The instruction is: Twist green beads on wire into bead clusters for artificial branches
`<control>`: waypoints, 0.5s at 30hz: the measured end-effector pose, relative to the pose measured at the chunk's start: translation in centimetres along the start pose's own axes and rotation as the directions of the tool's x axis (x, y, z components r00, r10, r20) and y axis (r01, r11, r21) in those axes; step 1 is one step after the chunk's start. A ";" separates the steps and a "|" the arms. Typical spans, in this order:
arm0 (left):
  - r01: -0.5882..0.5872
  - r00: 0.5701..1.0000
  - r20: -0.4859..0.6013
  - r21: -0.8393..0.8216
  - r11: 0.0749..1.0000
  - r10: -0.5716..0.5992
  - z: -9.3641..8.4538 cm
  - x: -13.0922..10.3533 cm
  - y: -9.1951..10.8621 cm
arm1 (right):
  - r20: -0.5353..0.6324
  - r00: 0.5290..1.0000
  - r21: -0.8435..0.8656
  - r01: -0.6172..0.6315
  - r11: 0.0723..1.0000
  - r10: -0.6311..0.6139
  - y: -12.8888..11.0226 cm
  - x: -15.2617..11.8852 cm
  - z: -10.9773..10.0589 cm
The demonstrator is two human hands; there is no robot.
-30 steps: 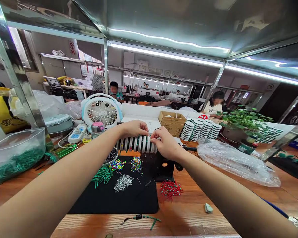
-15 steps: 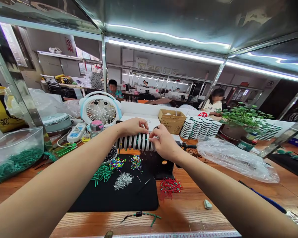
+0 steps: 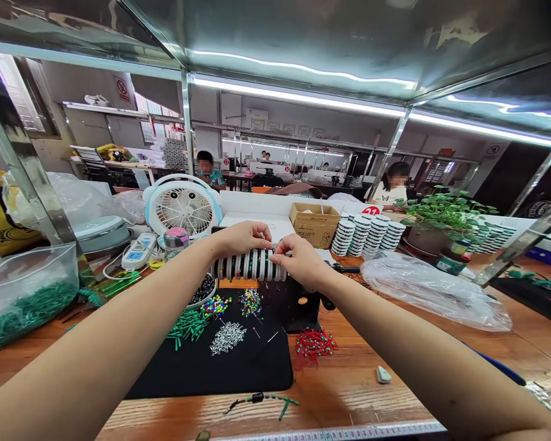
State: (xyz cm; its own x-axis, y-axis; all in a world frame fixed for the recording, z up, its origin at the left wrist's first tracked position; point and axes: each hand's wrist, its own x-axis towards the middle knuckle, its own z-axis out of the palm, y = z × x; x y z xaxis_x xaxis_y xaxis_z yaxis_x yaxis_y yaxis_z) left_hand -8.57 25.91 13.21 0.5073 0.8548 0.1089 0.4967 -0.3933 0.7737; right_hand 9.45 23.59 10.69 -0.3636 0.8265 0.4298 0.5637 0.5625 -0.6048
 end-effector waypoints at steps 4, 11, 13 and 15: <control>-0.022 1.000 0.013 -0.042 0.999 0.022 0.1 -0.4 0.3 | -0.074 0.994 -0.024 0.081 0.996 -0.083 -0.5 -1.5 0.2; -0.031 0.998 0.053 -0.096 0.995 0.036 0.0 -0.9 0.6 | 0.337 0.917 -0.135 0.272 0.953 -0.214 -2.1 -7.3 7.0; -0.027 0.997 0.071 -0.111 0.993 0.035 -0.1 -0.9 0.5 | 0.418 0.907 -0.233 0.153 0.960 -0.043 -1.7 -7.0 9.9; -0.019 0.996 0.085 -0.120 0.993 0.029 -0.2 -0.9 0.3 | 0.424 0.905 -0.282 0.088 0.955 0.042 -1.3 -5.9 12.4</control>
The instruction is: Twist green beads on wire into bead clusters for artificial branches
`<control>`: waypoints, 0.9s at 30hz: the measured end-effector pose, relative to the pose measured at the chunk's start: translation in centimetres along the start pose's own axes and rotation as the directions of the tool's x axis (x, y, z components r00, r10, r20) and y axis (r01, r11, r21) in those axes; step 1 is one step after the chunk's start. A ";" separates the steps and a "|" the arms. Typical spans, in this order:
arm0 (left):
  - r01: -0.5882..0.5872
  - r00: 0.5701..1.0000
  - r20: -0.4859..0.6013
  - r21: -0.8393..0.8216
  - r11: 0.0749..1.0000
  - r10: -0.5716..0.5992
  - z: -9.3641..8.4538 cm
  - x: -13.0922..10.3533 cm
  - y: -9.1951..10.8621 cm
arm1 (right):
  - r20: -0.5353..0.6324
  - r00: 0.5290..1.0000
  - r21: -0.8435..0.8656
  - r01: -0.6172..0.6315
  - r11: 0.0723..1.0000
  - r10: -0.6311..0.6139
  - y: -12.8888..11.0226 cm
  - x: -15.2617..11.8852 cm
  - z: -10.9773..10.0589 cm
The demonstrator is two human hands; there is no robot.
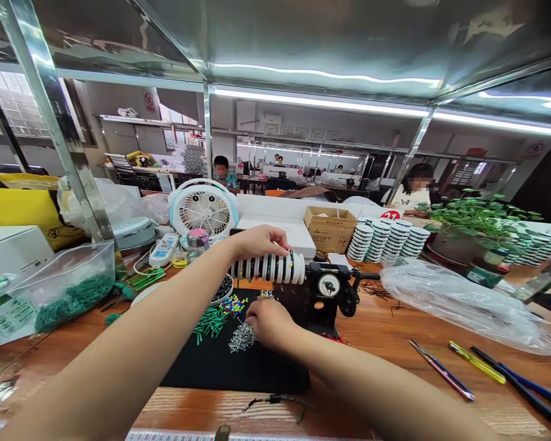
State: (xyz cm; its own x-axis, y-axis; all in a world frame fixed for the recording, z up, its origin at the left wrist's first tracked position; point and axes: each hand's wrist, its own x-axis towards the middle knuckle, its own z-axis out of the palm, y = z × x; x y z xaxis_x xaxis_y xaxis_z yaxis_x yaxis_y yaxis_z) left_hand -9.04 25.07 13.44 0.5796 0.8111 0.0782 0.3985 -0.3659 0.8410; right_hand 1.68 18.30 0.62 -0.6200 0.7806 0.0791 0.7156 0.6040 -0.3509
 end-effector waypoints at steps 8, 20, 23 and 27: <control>0.013 1.000 -0.001 -0.018 1.000 -0.013 0.0 0.2 -0.7 | 0.021 0.993 -0.080 -0.113 0.990 0.115 -0.7 4.3 2.1; 0.006 1.000 -0.018 -0.036 0.999 -0.007 0.1 0.3 -0.7 | -0.004 1.000 -0.251 0.003 0.968 -0.004 -1.3 3.6 1.7; 0.007 1.000 -0.014 -0.047 0.999 -0.008 0.1 0.2 -0.6 | -0.007 0.994 -0.284 0.104 0.953 -0.111 -1.8 3.2 1.6; 0.010 1.000 -0.014 -0.039 0.999 -0.010 -0.1 0.1 -0.4 | 0.002 0.979 -0.256 0.196 0.947 -0.202 -1.6 3.0 1.9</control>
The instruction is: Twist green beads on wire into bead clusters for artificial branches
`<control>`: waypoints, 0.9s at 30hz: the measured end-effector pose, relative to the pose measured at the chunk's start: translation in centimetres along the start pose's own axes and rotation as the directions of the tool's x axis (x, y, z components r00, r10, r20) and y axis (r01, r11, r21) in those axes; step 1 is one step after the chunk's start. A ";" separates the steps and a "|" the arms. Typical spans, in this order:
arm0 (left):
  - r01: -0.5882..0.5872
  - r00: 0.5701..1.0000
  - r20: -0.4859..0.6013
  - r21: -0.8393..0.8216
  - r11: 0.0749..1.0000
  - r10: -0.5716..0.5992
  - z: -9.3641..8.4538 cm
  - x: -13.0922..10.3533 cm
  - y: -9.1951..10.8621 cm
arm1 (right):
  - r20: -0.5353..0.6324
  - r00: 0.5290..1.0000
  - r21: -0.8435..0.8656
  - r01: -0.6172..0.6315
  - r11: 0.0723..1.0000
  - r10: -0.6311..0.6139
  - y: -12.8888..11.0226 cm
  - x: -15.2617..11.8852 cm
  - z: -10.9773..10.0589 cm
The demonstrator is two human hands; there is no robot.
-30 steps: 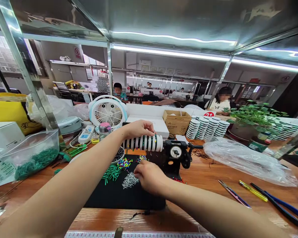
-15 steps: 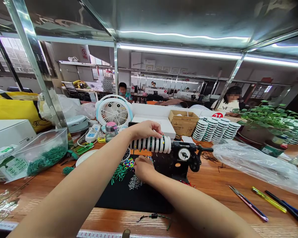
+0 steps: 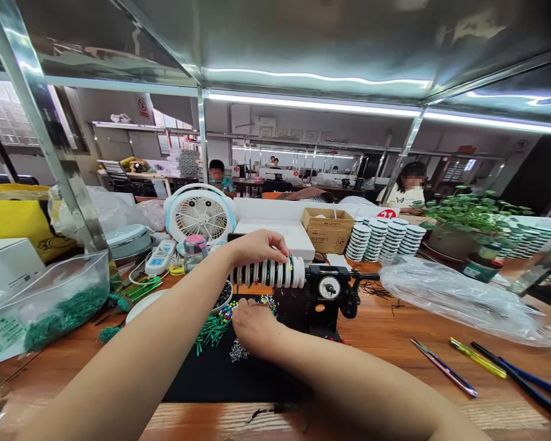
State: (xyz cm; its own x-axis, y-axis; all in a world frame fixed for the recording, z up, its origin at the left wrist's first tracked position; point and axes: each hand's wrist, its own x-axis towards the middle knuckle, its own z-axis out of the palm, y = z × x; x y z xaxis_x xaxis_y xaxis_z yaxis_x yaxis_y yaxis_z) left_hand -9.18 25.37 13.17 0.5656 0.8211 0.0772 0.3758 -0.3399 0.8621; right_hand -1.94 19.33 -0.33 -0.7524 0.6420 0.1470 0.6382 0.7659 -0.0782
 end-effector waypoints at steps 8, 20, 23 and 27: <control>0.003 0.999 0.044 -0.013 1.000 -0.002 -0.1 -0.1 0.5 | -0.357 0.934 0.371 0.121 0.921 0.020 2.4 -6.1 -6.7; 0.025 0.998 0.066 0.005 1.000 -0.026 -0.1 -0.1 0.7 | -0.212 0.918 0.562 -0.167 0.810 0.336 9.5 -4.2 -14.4; 0.030 0.997 0.064 0.008 1.000 -0.030 -0.1 -0.1 0.7 | -0.242 0.906 0.533 -0.176 0.828 0.348 9.2 -4.2 -14.2; 0.038 0.997 0.062 0.005 0.999 -0.038 0.0 -0.2 0.8 | -0.249 0.912 0.503 -0.166 0.848 0.326 9.2 -4.2 -14.3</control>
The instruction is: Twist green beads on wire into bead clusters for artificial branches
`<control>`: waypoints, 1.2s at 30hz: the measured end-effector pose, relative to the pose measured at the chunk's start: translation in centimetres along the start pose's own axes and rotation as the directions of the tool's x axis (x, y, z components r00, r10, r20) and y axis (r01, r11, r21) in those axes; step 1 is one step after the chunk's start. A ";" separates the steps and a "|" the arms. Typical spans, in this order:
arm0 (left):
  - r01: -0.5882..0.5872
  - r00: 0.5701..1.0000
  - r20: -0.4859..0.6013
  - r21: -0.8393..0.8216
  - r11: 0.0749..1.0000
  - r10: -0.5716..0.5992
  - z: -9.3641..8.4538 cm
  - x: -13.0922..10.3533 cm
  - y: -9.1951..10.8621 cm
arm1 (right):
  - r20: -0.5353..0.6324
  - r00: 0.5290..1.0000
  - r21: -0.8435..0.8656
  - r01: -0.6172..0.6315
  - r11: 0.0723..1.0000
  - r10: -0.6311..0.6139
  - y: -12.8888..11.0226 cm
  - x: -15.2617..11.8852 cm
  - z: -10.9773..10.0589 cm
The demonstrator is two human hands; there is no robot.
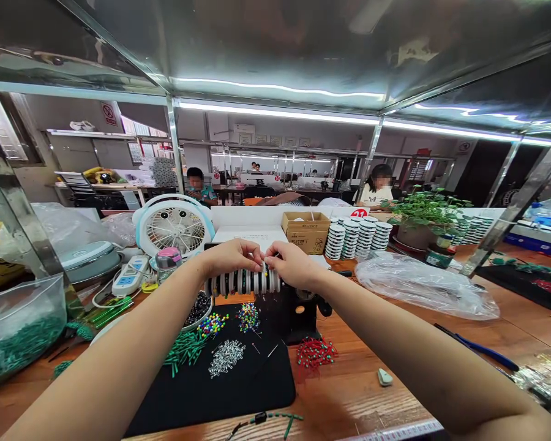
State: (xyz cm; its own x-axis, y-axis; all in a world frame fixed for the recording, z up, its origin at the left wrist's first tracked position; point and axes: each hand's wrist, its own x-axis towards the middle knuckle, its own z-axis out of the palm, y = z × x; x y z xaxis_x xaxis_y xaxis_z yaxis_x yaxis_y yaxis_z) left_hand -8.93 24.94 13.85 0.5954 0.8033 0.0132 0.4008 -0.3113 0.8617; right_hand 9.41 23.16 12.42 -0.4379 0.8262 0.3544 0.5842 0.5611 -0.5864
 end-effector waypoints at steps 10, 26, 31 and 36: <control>0.027 1.000 0.016 -0.030 0.999 -0.027 -0.4 0.2 -0.2 | 0.155 0.978 -0.106 0.157 0.982 -0.139 -0.4 0.1 -0.2; 0.131 0.977 -0.147 -0.141 0.981 -0.151 0.1 0.6 0.4 | 0.124 0.928 -0.600 0.352 0.719 -0.351 -1.0 -1.3 1.5; 0.105 0.980 -0.152 -0.133 0.986 -0.125 0.0 0.6 0.2 | 0.157 0.908 -0.618 0.397 0.679 -0.387 -1.2 -1.3 1.6; 0.099 0.981 -0.153 -0.132 0.986 -0.119 0.0 0.7 0.0 | 0.168 0.910 -0.629 0.394 0.670 -0.379 -1.4 -1.5 1.6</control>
State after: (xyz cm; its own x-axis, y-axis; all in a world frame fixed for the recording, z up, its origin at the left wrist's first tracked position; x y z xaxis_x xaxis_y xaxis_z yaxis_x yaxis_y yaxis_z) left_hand -8.57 25.49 13.85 0.4300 0.9028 -0.0118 0.3624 -0.1606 0.9181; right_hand 8.15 21.10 11.56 -0.7343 0.5314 0.4224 0.6484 0.7332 0.2048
